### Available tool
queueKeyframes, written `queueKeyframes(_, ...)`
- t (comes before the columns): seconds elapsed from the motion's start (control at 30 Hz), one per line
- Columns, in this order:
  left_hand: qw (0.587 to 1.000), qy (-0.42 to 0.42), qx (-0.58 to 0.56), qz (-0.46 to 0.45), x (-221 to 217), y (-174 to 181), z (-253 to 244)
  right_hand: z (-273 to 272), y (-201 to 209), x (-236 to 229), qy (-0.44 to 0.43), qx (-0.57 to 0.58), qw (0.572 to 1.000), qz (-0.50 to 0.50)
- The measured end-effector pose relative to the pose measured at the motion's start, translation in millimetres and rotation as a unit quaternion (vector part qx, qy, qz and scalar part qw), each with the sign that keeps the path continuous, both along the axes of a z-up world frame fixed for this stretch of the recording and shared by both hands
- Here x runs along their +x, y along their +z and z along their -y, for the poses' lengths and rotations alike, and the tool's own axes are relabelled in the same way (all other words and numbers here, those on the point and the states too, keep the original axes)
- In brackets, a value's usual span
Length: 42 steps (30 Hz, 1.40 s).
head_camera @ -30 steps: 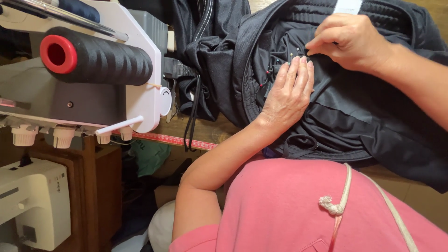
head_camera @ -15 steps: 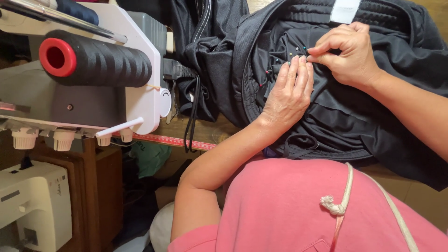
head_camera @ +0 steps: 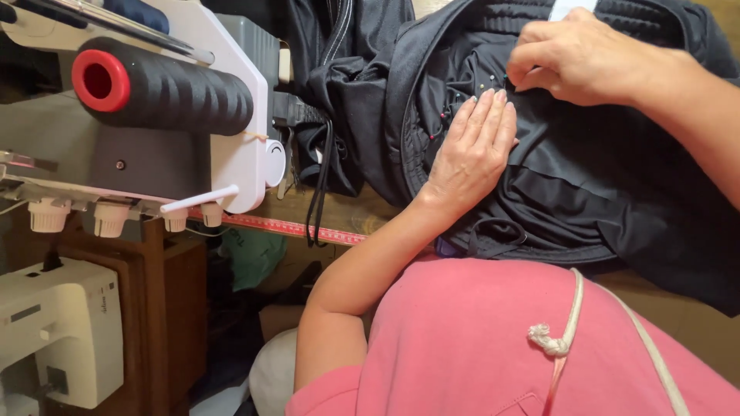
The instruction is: Pinning a piece of fabric onto a garment to secure it before sewing.
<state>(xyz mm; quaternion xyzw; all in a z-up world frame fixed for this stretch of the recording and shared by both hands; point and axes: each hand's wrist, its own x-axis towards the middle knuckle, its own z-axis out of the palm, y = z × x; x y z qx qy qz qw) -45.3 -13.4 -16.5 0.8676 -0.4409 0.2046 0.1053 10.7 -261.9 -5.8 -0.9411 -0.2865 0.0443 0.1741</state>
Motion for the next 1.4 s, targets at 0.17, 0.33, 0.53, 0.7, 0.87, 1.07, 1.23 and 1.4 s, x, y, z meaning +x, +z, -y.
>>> queueKeyframes(0.17,0.991,-0.015,-0.111,-0.073,8,-6,1,0,20,24,0.014,-0.052,0.98,-0.193)
queueKeyframes(0.33,0.945,0.023,-0.247,-0.213,19,-6,13,8,9,30,0.036,0.066,0.968,-0.239)
queueKeyframes(0.53,0.934,0.057,-0.258,-0.242,16,-12,19,3,17,21,0.033,0.041,0.982,-0.182)
queueKeyframes(0.7,0.934,0.05,-0.266,-0.233,15,-14,17,-4,23,19,0.08,0.003,0.987,-0.142)
queueKeyframes(0.87,0.933,0.046,-0.282,-0.219,15,-16,17,-1,15,18,0.111,0.032,0.992,-0.043)
queueKeyframes(1.07,0.91,0.067,-0.295,-0.283,15,-19,16,15,-10,21,0.034,0.138,0.984,-0.112)
queueKeyframes(1.23,0.895,0.06,-0.326,-0.299,18,-19,17,15,-13,19,0.016,0.184,0.973,-0.135)
queueKeyframes(1.4,0.893,0.06,-0.328,-0.303,19,-17,18,12,-9,14,0.009,0.211,0.969,-0.129)
